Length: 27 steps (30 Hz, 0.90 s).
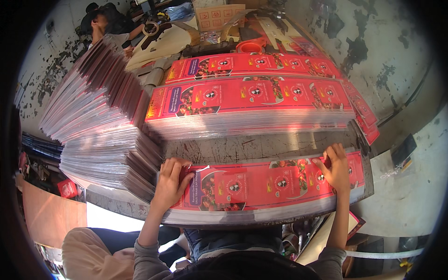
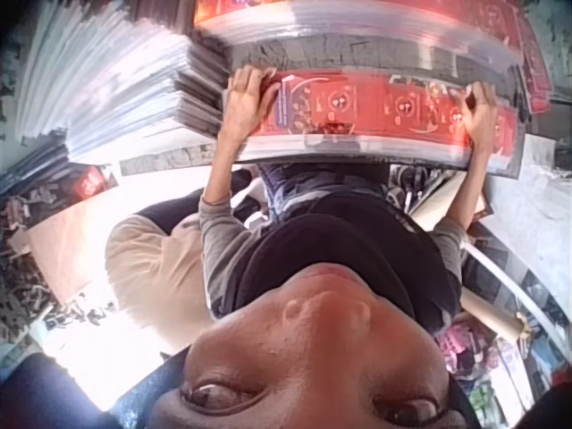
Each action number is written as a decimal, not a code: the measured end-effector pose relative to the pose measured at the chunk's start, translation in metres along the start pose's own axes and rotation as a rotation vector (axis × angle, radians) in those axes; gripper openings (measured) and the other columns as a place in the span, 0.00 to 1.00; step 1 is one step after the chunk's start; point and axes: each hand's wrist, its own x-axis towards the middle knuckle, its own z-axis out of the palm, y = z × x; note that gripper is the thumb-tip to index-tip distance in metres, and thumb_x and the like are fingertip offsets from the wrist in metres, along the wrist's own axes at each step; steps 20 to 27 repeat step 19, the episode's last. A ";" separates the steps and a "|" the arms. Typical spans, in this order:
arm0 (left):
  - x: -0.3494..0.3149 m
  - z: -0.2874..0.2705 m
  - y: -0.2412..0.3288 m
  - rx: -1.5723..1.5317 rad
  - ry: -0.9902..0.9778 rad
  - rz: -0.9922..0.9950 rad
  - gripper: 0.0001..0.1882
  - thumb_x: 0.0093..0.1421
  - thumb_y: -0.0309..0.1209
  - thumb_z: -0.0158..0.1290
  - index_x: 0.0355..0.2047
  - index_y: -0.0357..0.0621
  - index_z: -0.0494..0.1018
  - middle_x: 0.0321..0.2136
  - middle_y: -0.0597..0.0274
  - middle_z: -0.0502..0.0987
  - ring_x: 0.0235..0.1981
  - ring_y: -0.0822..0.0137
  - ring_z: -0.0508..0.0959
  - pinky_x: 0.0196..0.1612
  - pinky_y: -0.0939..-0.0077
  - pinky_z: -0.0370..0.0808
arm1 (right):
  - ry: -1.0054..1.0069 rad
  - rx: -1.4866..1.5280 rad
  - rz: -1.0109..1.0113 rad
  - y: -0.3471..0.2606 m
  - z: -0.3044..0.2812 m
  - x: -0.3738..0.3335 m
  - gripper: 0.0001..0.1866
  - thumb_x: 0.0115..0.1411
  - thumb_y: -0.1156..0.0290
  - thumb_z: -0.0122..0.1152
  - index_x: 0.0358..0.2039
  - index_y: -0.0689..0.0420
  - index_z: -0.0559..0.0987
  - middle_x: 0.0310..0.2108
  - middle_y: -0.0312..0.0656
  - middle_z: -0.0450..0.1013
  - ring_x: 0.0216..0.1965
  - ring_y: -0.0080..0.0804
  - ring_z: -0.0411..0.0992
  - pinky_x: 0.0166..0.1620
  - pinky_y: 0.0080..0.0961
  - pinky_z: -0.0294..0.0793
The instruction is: The person packs labels into plastic sleeves by taking printed labels from a stack and inserting them one at a time into clear plastic sleeves.
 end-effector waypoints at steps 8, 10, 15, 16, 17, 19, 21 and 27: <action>0.001 -0.002 0.002 -0.007 0.001 0.009 0.16 0.52 0.29 0.58 0.41 0.41 0.70 0.36 0.54 0.70 0.39 0.53 0.70 0.44 0.63 0.66 | 0.005 0.007 0.009 -0.001 0.001 0.000 0.19 0.45 0.67 0.68 0.21 0.61 0.64 0.22 0.43 0.58 0.27 0.41 0.57 0.31 0.35 0.57; 0.000 -0.002 0.001 -0.013 -0.001 0.004 0.16 0.52 0.29 0.58 0.41 0.41 0.70 0.36 0.54 0.70 0.39 0.52 0.70 0.44 0.62 0.66 | 0.005 0.013 0.014 -0.001 0.002 0.001 0.19 0.45 0.67 0.68 0.21 0.61 0.64 0.22 0.43 0.58 0.27 0.41 0.57 0.31 0.35 0.57; 0.001 -0.002 0.002 -0.017 0.001 0.008 0.16 0.52 0.29 0.58 0.41 0.41 0.69 0.36 0.54 0.70 0.39 0.52 0.70 0.44 0.62 0.66 | 0.013 0.014 0.009 -0.003 0.000 0.001 0.19 0.45 0.68 0.68 0.20 0.61 0.64 0.22 0.43 0.58 0.27 0.41 0.57 0.30 0.34 0.57; 0.001 -0.002 0.002 -0.019 0.000 0.006 0.16 0.52 0.29 0.58 0.41 0.41 0.69 0.36 0.54 0.70 0.39 0.52 0.70 0.44 0.62 0.66 | 0.013 0.014 0.009 -0.003 0.000 0.001 0.19 0.45 0.68 0.68 0.20 0.61 0.64 0.22 0.43 0.58 0.27 0.41 0.57 0.30 0.34 0.57; 0.001 -0.002 0.002 -0.019 0.000 0.006 0.16 0.52 0.29 0.58 0.41 0.41 0.69 0.36 0.54 0.70 0.39 0.52 0.70 0.44 0.62 0.66 | 0.012 0.012 0.006 -0.003 0.001 0.001 0.19 0.45 0.68 0.68 0.20 0.61 0.64 0.22 0.43 0.58 0.27 0.40 0.57 0.30 0.34 0.58; 0.001 -0.002 0.002 -0.018 -0.002 0.007 0.16 0.52 0.29 0.58 0.41 0.41 0.69 0.36 0.54 0.70 0.39 0.52 0.70 0.44 0.62 0.66 | 0.010 0.002 0.006 -0.002 0.000 0.001 0.19 0.45 0.68 0.68 0.20 0.61 0.64 0.22 0.43 0.58 0.28 0.40 0.57 0.30 0.34 0.58; 0.001 -0.002 0.002 -0.018 -0.002 0.007 0.16 0.52 0.29 0.58 0.41 0.41 0.69 0.36 0.54 0.70 0.39 0.52 0.70 0.44 0.62 0.66 | 0.010 0.002 0.006 -0.002 0.000 0.001 0.19 0.45 0.68 0.68 0.20 0.61 0.64 0.22 0.43 0.58 0.28 0.40 0.57 0.30 0.34 0.58; 0.001 -0.002 0.002 -0.018 -0.002 0.007 0.16 0.52 0.29 0.58 0.41 0.41 0.69 0.36 0.54 0.70 0.39 0.52 0.70 0.44 0.62 0.66 | 0.010 0.002 0.006 -0.002 0.000 0.001 0.19 0.45 0.68 0.68 0.20 0.61 0.64 0.22 0.43 0.58 0.28 0.40 0.57 0.30 0.34 0.58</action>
